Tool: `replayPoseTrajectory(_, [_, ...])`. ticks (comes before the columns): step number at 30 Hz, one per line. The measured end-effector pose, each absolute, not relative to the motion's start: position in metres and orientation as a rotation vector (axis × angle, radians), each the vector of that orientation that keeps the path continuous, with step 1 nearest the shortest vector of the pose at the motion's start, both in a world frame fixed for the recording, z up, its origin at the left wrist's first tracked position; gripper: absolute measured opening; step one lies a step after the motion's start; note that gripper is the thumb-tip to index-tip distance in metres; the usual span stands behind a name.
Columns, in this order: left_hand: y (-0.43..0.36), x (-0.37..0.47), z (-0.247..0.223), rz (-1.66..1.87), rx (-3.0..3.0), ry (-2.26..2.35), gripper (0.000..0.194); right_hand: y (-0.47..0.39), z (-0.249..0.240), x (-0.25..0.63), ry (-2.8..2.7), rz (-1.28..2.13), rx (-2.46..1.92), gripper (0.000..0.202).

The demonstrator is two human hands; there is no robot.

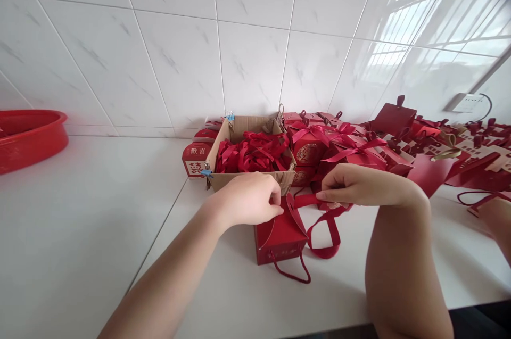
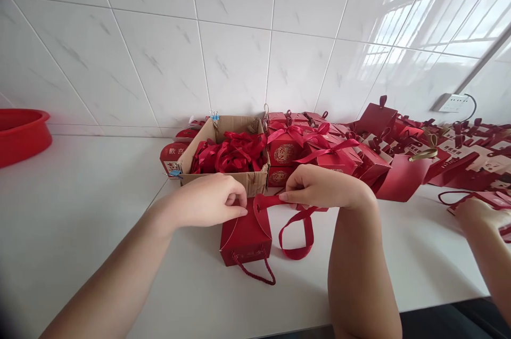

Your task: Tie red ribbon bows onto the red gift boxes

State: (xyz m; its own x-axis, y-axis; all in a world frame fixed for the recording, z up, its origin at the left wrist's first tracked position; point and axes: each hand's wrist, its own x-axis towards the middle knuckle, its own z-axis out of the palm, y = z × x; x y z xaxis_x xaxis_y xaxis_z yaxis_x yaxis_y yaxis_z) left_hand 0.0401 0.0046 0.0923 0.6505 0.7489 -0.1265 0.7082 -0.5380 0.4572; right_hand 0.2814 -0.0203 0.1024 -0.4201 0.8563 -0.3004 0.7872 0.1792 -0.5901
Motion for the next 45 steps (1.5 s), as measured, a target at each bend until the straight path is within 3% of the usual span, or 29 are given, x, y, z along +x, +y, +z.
replayPoseTrajectory(20, [0.013, 0.058, 0.082, 0.025, 2.304, 1.013, 0.017, -0.013, 0.098, 0.264, -2.522, 1.065, -1.615, 0.038])
replayPoseTrajectory(28, [0.014, 0.055, 0.086, 0.170, 2.216, 1.012, 0.011, -0.021, 0.101, 0.261, -2.427, 0.761, -1.628, 0.026])
replayPoseTrajectory(35, [0.009, 0.045, 0.106, 0.478, 1.916, 0.779, 0.016, -0.029, 0.105, 0.247, -2.456, 0.655, -1.242, 0.013])
replayPoseTrajectory(42, [-0.004, 0.024, 0.126, 0.795, 1.815, 0.609, 0.014, -0.021, 0.104, 0.247, -2.227, 1.159, -0.757, 0.020])
replayPoseTrajectory(45, [-0.010, 0.017, 0.132, 0.692, 1.954, 0.748, 0.018, -0.023, 0.107, 0.259, -2.161, 1.123, -0.739, 0.024])
